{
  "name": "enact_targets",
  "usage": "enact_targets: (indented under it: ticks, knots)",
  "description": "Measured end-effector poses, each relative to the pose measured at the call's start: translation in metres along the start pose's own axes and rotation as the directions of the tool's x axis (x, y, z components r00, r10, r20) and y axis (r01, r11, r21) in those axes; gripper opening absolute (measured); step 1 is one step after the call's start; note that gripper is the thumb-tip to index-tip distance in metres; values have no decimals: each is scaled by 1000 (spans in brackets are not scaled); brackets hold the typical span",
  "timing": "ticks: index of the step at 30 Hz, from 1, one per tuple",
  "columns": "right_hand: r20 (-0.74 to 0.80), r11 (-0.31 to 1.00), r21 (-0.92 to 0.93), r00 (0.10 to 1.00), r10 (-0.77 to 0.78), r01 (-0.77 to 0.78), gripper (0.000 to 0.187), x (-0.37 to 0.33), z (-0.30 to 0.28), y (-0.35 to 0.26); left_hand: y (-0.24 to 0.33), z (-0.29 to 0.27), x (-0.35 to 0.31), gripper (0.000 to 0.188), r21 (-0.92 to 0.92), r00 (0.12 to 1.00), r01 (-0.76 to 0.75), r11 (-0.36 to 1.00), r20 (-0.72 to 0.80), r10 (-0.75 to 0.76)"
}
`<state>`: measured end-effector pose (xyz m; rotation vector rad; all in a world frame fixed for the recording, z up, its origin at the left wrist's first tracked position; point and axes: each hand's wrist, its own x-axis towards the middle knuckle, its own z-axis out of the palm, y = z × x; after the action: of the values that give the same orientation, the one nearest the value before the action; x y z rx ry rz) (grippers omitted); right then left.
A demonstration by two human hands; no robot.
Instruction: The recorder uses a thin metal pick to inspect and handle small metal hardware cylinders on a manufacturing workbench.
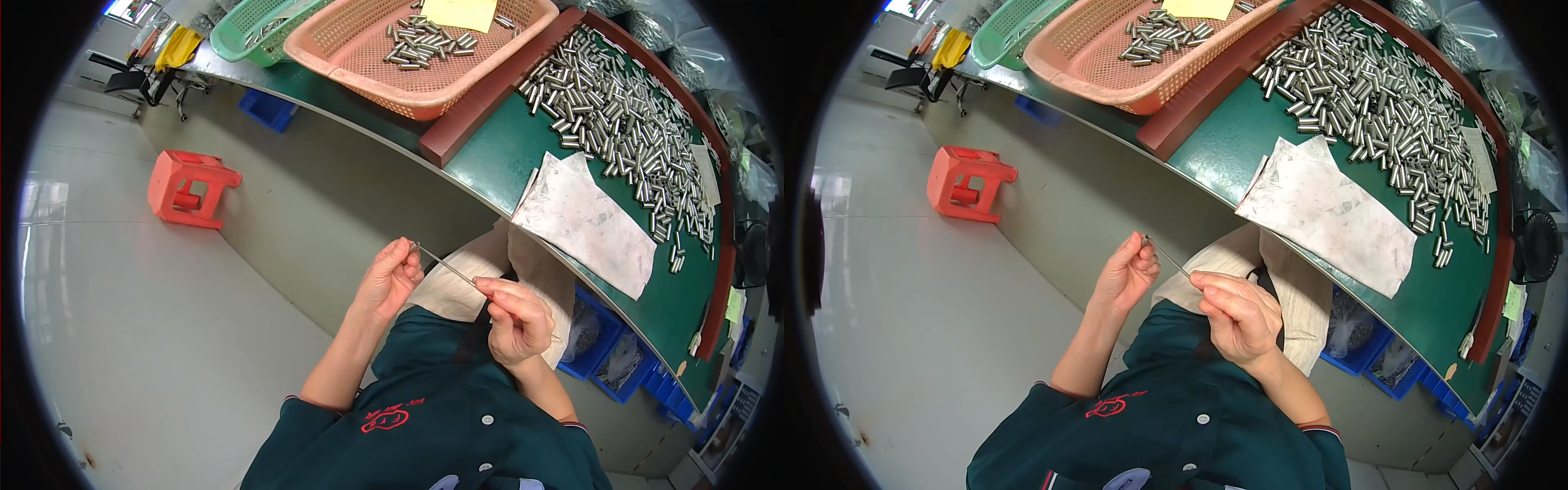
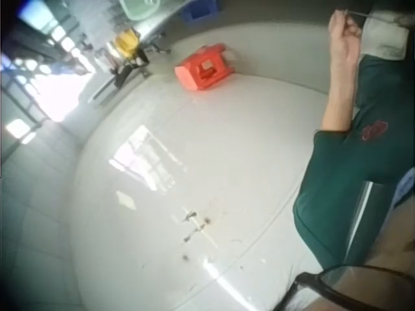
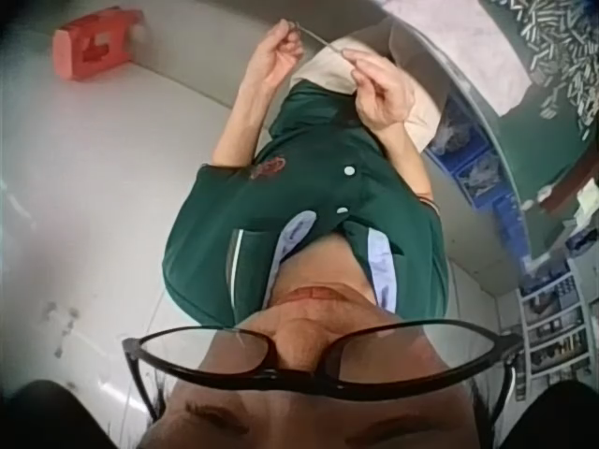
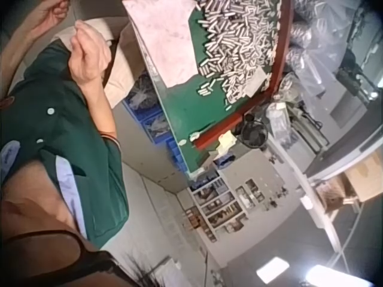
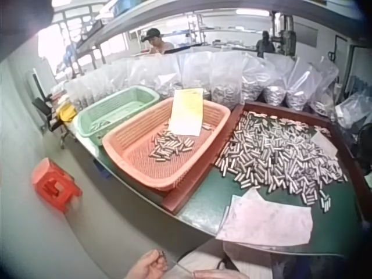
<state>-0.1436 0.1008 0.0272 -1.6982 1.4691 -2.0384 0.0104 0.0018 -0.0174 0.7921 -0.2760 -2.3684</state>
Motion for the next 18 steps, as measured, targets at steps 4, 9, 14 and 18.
enact_targets:
  ticks: [4, 9, 14, 18]
  knots:
    - [20, 1000, -17, 1000, 4, -4, 14, 0, 0, 0, -1, 1, -1, 14, 52, 1000, -9, 999, -14, 10]
    - [19, 999, -38, 1000, 15, -14, 16, 1, -1, 1, 1, 3, -4, 15, 144, 999, 1, 990, -35, 4]
    - [163, 982, -89, 975, -148, 164, 21, -6, -10, -8, 0, 8, -7, 14, -6, 998, 36, 999, -53, -36]
    - [43, 981, -75, 984, -174, 176, 20, 1, -20, -15, 4, 12, -11, 16, -142, 983, 53, 988, -168, -77]
